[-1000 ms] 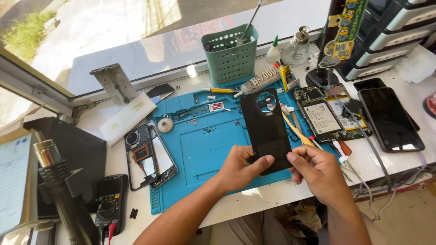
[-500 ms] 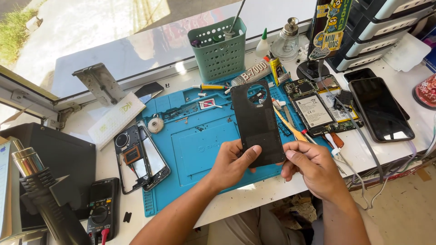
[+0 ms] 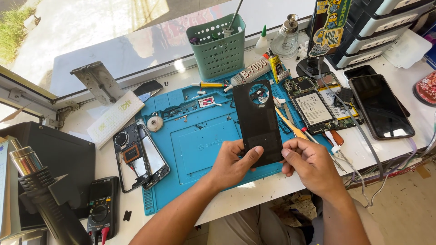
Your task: Inspecting and assembling various components of a mobile phone on a repair bench
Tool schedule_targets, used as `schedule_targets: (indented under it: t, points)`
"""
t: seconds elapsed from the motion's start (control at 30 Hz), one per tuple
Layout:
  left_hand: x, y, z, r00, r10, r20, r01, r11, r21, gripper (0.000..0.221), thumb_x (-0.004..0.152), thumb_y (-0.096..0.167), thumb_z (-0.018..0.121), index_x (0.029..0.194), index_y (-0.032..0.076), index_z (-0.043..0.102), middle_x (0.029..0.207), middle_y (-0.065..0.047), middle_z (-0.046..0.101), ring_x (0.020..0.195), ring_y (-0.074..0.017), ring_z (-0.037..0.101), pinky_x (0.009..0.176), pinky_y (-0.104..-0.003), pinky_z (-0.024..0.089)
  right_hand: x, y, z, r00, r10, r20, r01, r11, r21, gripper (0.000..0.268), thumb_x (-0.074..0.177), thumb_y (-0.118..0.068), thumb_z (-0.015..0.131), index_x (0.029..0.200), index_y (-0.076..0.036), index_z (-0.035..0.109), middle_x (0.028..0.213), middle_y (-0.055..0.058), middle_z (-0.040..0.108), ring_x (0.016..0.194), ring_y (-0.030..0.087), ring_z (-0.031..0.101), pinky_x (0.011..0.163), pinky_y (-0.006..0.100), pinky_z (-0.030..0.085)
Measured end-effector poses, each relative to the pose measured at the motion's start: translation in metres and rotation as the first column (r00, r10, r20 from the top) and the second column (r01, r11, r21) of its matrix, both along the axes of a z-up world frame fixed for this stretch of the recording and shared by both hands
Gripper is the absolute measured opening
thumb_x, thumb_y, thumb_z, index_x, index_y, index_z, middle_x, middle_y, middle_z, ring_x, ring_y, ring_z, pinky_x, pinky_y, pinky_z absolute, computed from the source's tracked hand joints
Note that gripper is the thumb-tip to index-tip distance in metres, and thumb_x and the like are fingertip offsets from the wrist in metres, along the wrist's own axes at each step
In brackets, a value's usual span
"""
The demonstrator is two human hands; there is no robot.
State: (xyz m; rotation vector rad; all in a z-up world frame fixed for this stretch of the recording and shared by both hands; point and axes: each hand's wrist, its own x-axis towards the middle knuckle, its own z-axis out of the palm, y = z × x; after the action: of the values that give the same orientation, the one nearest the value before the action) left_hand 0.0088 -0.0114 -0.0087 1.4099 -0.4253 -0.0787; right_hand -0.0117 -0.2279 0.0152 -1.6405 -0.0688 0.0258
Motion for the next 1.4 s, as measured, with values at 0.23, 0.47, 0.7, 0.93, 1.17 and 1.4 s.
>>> schedule_targets:
  t: [0.23, 0.47, 0.7, 0.93, 1.17, 1.4]
  points:
    - [-0.001, 0.001, 0.01, 1.0, -0.011, 0.007, 0.011, 1.0, 0.022, 0.032, 0.103, 0.016, 0.067, 0.075, 0.002, 0.072, 0.057, -0.011, 0.067, 0.054, -0.0126, 0.065, 0.056, -0.024, 0.053, -0.005, 0.002, 0.008, 0.999, 0.032, -0.037, -0.036, 0.994, -0.106, 0.02, 0.094, -0.005, 0.06, 0.092, 0.009, 0.074, 0.06, 0.02, 0.071, 0.05, 0.023, 0.071, 0.047, 0.035, 0.064]
    - [-0.003, 0.0, 0.015, 1.0, -0.001, 0.017, 0.0, 0.998, 0.056, 0.035, 0.103, 0.018, 0.068, 0.072, 0.005, 0.071, 0.054, -0.008, 0.065, 0.053, -0.0112, 0.063, 0.056, -0.022, 0.05, -0.004, 0.006, 0.023, 0.999, 0.053, -0.012, -0.054, 0.92, -0.387, 0.027, 0.102, -0.013, 0.052, 0.093, 0.004, 0.072, 0.056, 0.018, 0.07, 0.05, 0.022, 0.071, 0.05, 0.035, 0.064]
    - [-0.003, 0.006, 0.027, 0.998, -0.052, -0.02, 0.055, 0.97, 0.237, 0.042, 0.102, 0.038, 0.059, 0.073, 0.01, 0.052, 0.063, 0.001, 0.043, 0.056, -0.0108, 0.049, 0.048, -0.028, 0.056, -0.007, 0.01, 0.024, 0.992, 0.033, -0.123, -0.099, 0.806, -0.583, 0.03, 0.105, -0.036, 0.043, 0.096, -0.015, 0.062, 0.074, 0.001, 0.073, 0.062, 0.012, 0.071, 0.06, 0.032, 0.055]
    - [0.001, 0.007, 0.022, 0.995, 0.027, 0.099, -0.053, 0.959, 0.277, 0.039, 0.103, 0.037, 0.06, 0.073, 0.011, 0.054, 0.065, 0.003, 0.045, 0.061, -0.0091, 0.039, 0.05, -0.03, 0.029, -0.014, 0.007, 0.028, 0.99, 0.07, -0.125, -0.129, 0.817, -0.562, 0.032, 0.106, -0.037, 0.041, 0.091, -0.015, 0.059, 0.069, 0.0, 0.066, 0.061, 0.014, 0.065, 0.06, 0.034, 0.05]
    - [0.024, 0.02, 0.014, 0.927, 0.363, -0.09, -0.367, 0.93, -0.024, 0.025, 0.1, 0.02, 0.064, 0.121, 0.006, 0.063, 0.092, -0.01, 0.069, 0.089, -0.0178, 0.068, 0.072, -0.033, 0.067, -0.019, -0.015, 0.025, 0.947, 0.27, -0.174, -0.32, 0.732, -0.602, 0.03, 0.101, -0.03, 0.05, 0.078, -0.014, 0.059, 0.064, -0.001, 0.054, 0.057, 0.015, 0.045, 0.056, 0.034, 0.037]
    - [0.026, 0.027, 0.01, 0.951, 0.308, 0.024, -0.307, 0.933, 0.189, 0.033, 0.105, 0.021, 0.055, 0.124, -0.001, 0.069, 0.077, -0.005, 0.068, 0.061, -0.0154, 0.067, 0.056, -0.029, 0.061, -0.025, -0.032, 0.02, 0.995, -0.003, -0.1, -0.041, 0.898, -0.438, 0.021, 0.101, -0.02, 0.054, 0.1, -0.004, 0.068, 0.07, 0.008, 0.067, 0.061, 0.018, 0.071, 0.062, 0.031, 0.056]
